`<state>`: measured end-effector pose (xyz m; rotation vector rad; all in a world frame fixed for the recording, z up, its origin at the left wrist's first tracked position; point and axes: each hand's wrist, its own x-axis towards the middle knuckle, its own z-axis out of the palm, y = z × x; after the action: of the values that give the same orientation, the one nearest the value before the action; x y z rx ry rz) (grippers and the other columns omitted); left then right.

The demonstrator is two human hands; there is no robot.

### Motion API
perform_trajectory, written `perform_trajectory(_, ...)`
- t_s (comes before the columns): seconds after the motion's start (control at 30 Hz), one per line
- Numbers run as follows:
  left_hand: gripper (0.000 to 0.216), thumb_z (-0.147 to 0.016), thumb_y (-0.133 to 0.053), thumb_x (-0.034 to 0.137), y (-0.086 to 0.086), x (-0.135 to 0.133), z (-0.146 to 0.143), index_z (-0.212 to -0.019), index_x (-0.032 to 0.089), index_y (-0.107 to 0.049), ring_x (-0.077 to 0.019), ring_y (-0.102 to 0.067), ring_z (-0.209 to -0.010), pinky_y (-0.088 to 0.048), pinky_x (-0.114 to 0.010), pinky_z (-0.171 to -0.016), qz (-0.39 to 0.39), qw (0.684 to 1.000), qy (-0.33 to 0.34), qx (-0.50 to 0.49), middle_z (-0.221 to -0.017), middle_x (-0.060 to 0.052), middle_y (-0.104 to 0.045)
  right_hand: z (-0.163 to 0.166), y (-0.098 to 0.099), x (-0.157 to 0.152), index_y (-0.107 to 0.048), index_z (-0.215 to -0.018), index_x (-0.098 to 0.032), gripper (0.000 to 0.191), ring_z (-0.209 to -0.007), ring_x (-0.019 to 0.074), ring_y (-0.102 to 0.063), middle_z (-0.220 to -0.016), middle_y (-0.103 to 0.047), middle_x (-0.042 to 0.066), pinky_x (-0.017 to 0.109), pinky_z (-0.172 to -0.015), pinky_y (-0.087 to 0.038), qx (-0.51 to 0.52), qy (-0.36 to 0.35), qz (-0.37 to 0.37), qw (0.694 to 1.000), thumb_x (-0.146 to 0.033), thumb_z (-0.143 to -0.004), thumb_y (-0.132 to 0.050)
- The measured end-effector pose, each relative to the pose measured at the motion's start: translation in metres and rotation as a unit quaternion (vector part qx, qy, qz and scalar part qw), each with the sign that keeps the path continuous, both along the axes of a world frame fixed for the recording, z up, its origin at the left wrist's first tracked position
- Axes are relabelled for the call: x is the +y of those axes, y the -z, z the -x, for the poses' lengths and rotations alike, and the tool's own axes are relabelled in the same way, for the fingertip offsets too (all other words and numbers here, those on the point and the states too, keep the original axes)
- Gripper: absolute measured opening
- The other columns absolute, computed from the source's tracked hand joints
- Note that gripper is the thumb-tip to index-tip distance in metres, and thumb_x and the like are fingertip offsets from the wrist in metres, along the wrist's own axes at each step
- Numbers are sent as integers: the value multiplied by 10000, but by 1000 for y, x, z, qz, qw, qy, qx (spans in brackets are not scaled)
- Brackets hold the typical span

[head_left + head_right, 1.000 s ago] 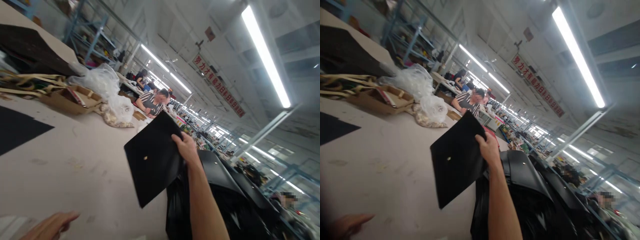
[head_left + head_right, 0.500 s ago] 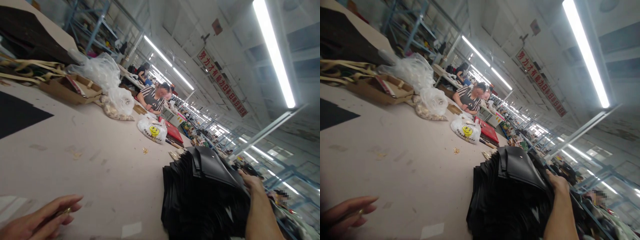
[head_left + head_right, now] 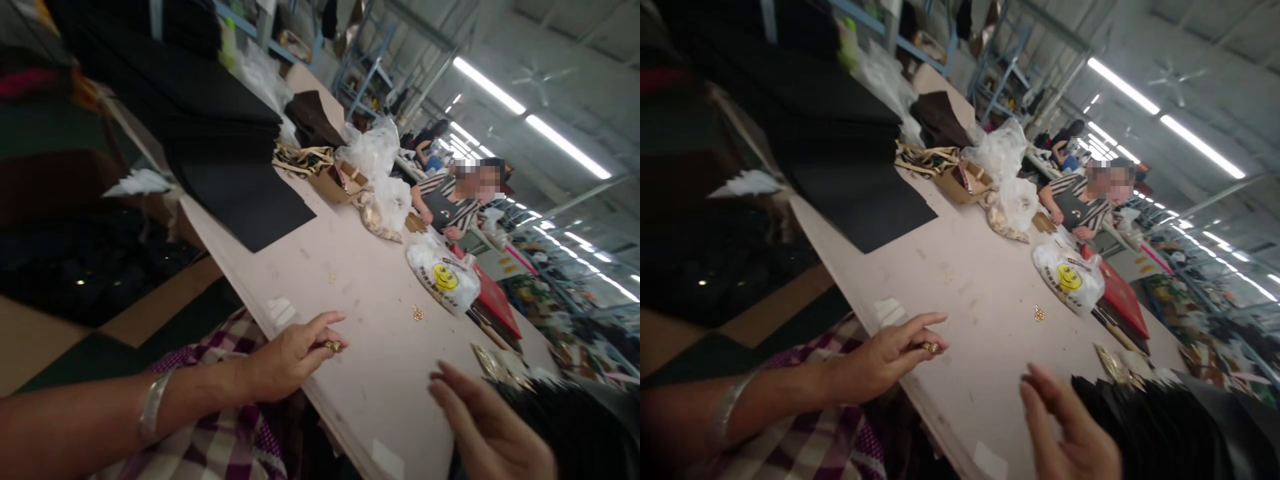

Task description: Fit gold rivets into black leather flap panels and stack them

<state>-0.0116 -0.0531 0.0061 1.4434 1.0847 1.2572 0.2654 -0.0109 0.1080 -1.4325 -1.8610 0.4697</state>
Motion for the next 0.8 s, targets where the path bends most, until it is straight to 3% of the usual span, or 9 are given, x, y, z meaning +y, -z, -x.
perform_trajectory(0.1,525,-971,-433,142,3,-5,7,-1460,238,-269,-137,-634,-1125,-475,-278,-992,-65,994,-30,80,-1249,-54,-673,75,46,-8,-753,-1038,-195,358,-891,252,-728,-1000,-756,95,325,-787,-606,40,-89,104,990,-427,-767,-724)
perform_trajectory(0.23,596,-996,-387,157,11,-8,16,-1525,194,-115,-212,-640,-1137,-524,-340,-959,-162,966,-73,189,-1241,-127,-658,128,76,-10,-729,-1070,-202,329,-968,234,-704,-1068,-740,87,343,-875,-574,82,-132,151,976,-416,-827,-669)
perform_trajectory(0.53,704,-967,-361,83,30,-4,33,-1541,102,45,-237,-676,-1042,-583,-357,-889,-270,907,-152,287,-1148,-186,-660,160,88,1,-741,-993,-185,324,-933,226,-698,-1006,-747,74,330,-861,-557,109,-122,183,969,-445,-806,-690)
perform_trajectory(0.8,655,-988,-341,100,27,-4,55,-1550,109,-5,-262,-614,-1183,-529,-393,-1003,-249,917,-165,265,-1291,-230,-596,199,92,10,-722,-943,-159,305,-855,238,-689,-928,-746,84,339,-811,-542,74,-96,178,977,-407,-776,-665)
